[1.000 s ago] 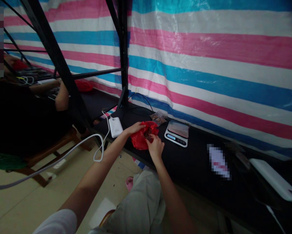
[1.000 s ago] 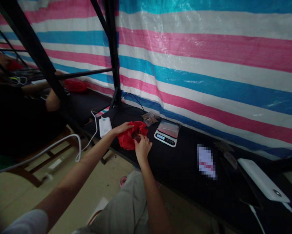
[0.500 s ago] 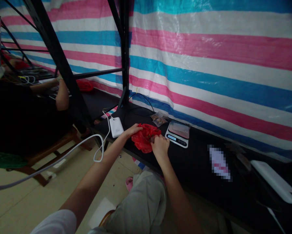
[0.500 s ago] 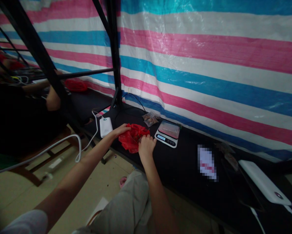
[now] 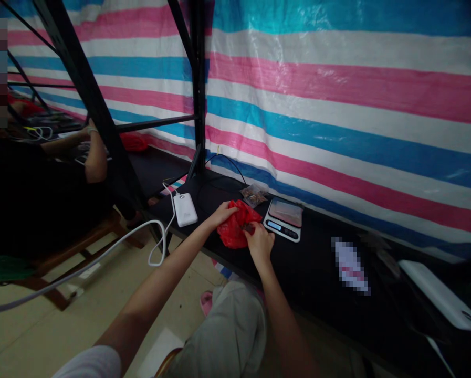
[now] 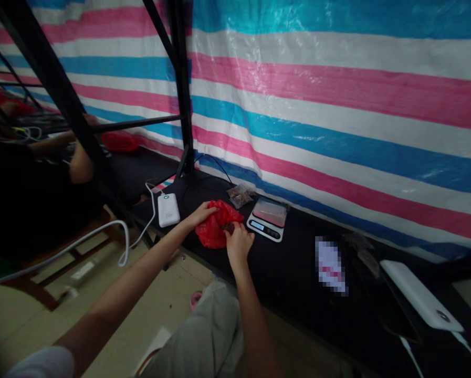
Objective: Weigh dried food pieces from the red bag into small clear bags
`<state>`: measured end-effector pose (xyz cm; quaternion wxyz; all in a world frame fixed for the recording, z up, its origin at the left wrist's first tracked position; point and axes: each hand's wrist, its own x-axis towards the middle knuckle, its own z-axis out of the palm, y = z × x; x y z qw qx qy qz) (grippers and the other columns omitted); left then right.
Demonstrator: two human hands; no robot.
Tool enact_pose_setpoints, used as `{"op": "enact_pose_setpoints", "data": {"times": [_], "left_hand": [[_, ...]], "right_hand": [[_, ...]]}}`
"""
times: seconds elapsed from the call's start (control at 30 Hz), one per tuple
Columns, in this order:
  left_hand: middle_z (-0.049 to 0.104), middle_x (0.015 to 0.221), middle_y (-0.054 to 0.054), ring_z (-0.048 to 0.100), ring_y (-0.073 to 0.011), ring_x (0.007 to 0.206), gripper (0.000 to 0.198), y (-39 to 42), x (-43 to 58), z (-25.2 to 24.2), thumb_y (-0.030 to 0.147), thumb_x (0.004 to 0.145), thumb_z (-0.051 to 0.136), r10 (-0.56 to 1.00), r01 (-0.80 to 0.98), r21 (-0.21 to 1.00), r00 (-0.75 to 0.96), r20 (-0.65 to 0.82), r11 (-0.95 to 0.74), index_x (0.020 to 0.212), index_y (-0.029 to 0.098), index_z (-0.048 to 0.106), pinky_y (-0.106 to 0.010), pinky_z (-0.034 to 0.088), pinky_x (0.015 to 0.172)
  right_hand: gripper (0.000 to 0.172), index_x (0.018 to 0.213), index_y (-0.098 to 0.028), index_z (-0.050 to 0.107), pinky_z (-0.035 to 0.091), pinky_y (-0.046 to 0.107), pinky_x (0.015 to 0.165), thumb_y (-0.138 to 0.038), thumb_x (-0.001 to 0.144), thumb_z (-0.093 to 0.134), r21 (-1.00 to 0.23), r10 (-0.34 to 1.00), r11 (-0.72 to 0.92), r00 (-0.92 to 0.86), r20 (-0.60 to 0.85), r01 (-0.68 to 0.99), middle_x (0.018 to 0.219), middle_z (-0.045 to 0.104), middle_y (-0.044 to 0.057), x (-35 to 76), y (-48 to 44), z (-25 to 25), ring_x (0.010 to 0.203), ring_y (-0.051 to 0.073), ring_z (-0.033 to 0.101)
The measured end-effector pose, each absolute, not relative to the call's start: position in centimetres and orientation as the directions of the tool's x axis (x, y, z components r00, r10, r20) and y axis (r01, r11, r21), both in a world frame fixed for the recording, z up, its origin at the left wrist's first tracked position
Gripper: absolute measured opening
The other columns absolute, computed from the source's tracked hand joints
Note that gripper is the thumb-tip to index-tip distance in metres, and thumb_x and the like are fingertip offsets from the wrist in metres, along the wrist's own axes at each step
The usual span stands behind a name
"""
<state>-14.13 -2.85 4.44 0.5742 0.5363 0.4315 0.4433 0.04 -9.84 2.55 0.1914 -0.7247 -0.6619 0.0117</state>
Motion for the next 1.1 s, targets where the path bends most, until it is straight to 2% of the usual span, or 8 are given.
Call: {"op": "enact_pose_setpoints", "data": {"times": [0.2,0.3,0.43,0.6,0.73,0.83,0.93,1.1], "left_hand": [[0.064,0.081,-0.004,0.059,-0.0130,0.070,0.023,-2.5,-14.4,3.9,0.027,0.072,0.055,0.942,0.002,0.996,0.325,0.084,-0.089,0.087,0.009,0.058,-0.025,0.046,0.068],[0.064,0.084,-0.005,0.059,-0.0157,0.076,0.025,-1.8,-15.3,3.8,0.031,0.075,0.052,0.955,0.247,0.954,0.279,0.096,-0.168,0.089,0.011,0.058,-0.027,0.045,0.071],[0.063,0.087,-0.007,0.059,-0.0205,0.083,0.025,-0.6,-17.0,4.1,0.033,0.075,0.055,0.988,0.706,0.692,0.129,0.086,-0.152,0.091,0.015,0.056,-0.030,0.043,0.074],[0.059,0.102,-0.012,0.055,-0.0256,0.099,0.051,0.0,-17.9,5.6,0.024,0.072,0.060,0.990,0.878,0.465,0.055,0.134,-0.111,0.118,0.016,0.038,-0.038,0.040,0.084],[0.040,0.128,-0.016,0.036,-0.0298,0.121,0.062,-1.1,-15.5,7.9,0.027,0.069,0.063,0.924,0.881,0.344,0.216,0.315,-0.324,0.123,0.018,0.034,-0.054,0.020,0.099],[0.030,0.137,-0.012,0.024,-0.0264,0.128,0.059,-2.1,-10.9,9.0,0.031,0.074,0.058,0.752,0.729,0.282,0.461,0.471,-0.623,0.126,0.022,0.032,-0.054,0.004,0.105],[0.039,0.131,-0.012,0.031,-0.0236,0.125,0.057,-1.6,-4.9,8.5,0.034,0.076,0.056,0.589,0.517,0.285,0.674,0.445,-0.807,0.126,0.019,0.034,-0.045,0.013,0.107],[0.041,0.130,-0.018,0.034,-0.0307,0.123,0.074,2.3,3.7,5.6,0.043,0.064,0.067,0.645,0.535,0.388,0.720,0.255,-0.751,0.125,0.015,0.038,-0.049,0.020,0.103]], "right_hand": [[0.030,0.105,-0.022,0.057,0.030,0.030,0.073,-0.031,0.077,0.056,-0.421,0.962,-0.016,0.129,0.242,0.907,0.101,0.062,0.005,0.4,-9.8,1.9,0.087,0.018,0.058],[0.031,0.105,-0.026,0.057,0.033,0.028,0.072,-0.034,0.076,0.056,-0.553,0.966,0.012,0.134,0.222,0.833,0.097,0.064,0.001,0.9,-9.6,1.4,0.083,0.016,0.059],[0.035,0.104,-0.026,0.058,0.039,0.029,0.074,-0.039,0.072,0.056,-0.783,0.971,0.051,0.154,0.185,0.620,0.094,0.065,-0.001,2.1,-9.0,0.8,0.073,0.014,0.059],[0.045,0.107,-0.018,0.058,0.044,0.032,0.078,-0.041,0.068,0.057,-0.917,0.951,0.195,0.162,0.264,0.348,0.109,0.062,0.008,5.0,-8.8,0.9,0.080,0.017,0.060],[0.048,0.106,-0.016,0.058,0.044,0.035,0.081,-0.042,0.066,0.060,-0.919,0.916,0.205,0.265,0.301,0.337,0.107,0.062,0.011,9.8,-8.9,1.2,0.084,0.019,0.060],[0.054,0.111,-0.016,0.053,0.044,0.035,0.080,-0.043,0.065,0.061,-0.908,0.872,0.181,0.365,0.326,0.377,0.107,0.062,0.012,14.2,-8.8,1.4,0.083,0.019,0.059],[0.053,0.109,-0.016,0.051,0.044,0.034,0.078,-0.045,0.066,0.059,-0.881,0.842,0.139,0.414,0.345,0.452,0.105,0.063,0.013,18.0,-8.5,2.0,0.082,0.019,0.060],[0.047,0.105,-0.019,0.054,0.043,0.035,0.076,-0.047,0.067,0.056,-0.732,0.847,0.009,0.384,0.368,0.682,0.101,0.065,0.008,21.6,-8.2,3.2,0.080,0.021,0.060]]}}
